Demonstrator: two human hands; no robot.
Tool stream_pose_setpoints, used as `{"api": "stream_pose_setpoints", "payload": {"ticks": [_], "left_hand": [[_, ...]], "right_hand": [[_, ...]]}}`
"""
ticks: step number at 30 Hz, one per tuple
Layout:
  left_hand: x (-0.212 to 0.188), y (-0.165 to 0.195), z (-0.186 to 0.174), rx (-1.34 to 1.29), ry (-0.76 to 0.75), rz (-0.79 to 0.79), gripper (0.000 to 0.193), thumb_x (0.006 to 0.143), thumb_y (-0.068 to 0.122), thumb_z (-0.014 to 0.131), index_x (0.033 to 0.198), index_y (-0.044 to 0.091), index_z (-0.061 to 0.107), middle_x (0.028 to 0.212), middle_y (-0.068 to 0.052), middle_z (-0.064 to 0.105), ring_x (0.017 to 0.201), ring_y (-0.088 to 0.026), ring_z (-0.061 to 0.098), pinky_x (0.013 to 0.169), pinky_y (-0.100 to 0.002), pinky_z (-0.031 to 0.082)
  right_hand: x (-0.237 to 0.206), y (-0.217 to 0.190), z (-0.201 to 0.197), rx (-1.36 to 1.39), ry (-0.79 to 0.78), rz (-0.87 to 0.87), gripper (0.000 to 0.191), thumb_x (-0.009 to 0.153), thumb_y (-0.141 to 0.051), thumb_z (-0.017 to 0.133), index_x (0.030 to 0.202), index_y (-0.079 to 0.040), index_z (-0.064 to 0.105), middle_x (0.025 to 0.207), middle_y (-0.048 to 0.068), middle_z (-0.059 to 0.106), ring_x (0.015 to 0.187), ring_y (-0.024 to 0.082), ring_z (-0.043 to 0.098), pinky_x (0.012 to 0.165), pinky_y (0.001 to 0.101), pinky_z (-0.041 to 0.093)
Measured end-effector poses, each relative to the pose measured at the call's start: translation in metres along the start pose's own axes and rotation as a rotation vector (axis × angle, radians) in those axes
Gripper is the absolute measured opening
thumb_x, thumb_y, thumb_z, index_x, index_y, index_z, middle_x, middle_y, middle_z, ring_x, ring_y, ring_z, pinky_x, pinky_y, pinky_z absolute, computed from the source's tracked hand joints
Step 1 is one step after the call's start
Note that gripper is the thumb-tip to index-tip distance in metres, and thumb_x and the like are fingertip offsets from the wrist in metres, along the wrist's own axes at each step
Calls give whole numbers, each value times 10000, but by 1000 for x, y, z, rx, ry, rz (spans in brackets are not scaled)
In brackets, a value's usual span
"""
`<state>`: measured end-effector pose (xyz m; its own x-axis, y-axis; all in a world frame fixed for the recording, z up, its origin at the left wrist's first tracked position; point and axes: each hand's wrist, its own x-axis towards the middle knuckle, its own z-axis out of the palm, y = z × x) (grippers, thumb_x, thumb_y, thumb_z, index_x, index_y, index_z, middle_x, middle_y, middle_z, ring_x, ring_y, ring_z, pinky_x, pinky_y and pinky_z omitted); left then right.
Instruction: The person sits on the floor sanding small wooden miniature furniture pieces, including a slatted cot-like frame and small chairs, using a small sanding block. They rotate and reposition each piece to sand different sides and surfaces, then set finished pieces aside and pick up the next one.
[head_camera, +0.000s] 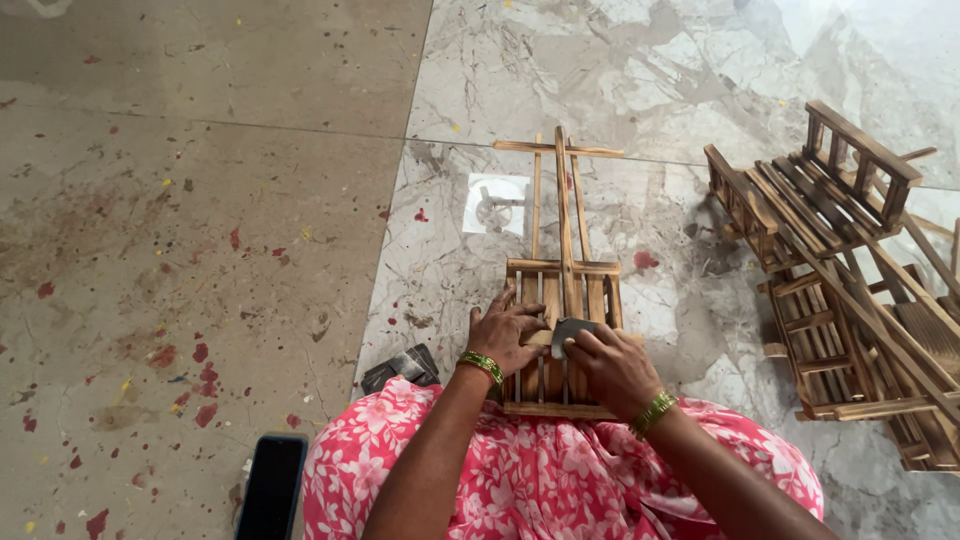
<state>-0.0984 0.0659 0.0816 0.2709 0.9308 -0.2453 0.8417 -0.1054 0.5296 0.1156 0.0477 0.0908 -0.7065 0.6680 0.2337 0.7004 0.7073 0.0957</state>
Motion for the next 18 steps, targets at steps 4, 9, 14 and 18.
{"api": "stream_pose_setpoints", "payload": {"ticks": [4, 9, 14, 18], "left_hand": [[-2, 3, -4, 19, -5, 16, 395, 757, 535, 780, 1117, 384, 721, 1482, 209, 462, 1509, -199, 187, 1174, -675, 147], [-5, 8, -9, 3, -50, -13, 381, 761, 511, 776, 1120, 399, 711, 1474, 223, 443, 1507, -189, 175, 1175, -683, 106], [1, 1, 0, -29, 27, 5, 340, 772, 469, 776, 1096, 370, 744, 1461, 226, 495, 1504, -172, 222, 1200, -634, 160], [6, 2, 3, -23, 27, 4, 402, 752, 459, 772, 1142, 377, 719, 1476, 212, 474, 1501, -180, 220, 1186, -631, 185]], "right_hand": [[33, 13, 6, 27, -80, 124, 207, 861, -240, 655, 1038, -157, 725, 1053, 13, 662, 899, 168, 599, 730, 304, 569], [24, 9, -4, 95, -72, 103, 171, 945, -158, 589, 1047, -203, 718, 1043, -8, 666, 944, 159, 602, 764, 287, 578], [-10, -17, -3, 23, 7, 26, 190, 860, -176, 630, 1004, -113, 737, 965, 33, 678, 926, 187, 619, 733, 320, 587], [1, 16, 8, 322, 13, 134, 222, 915, -51, 630, 1048, -183, 748, 966, 1, 708, 867, 125, 643, 705, 250, 589]]}}
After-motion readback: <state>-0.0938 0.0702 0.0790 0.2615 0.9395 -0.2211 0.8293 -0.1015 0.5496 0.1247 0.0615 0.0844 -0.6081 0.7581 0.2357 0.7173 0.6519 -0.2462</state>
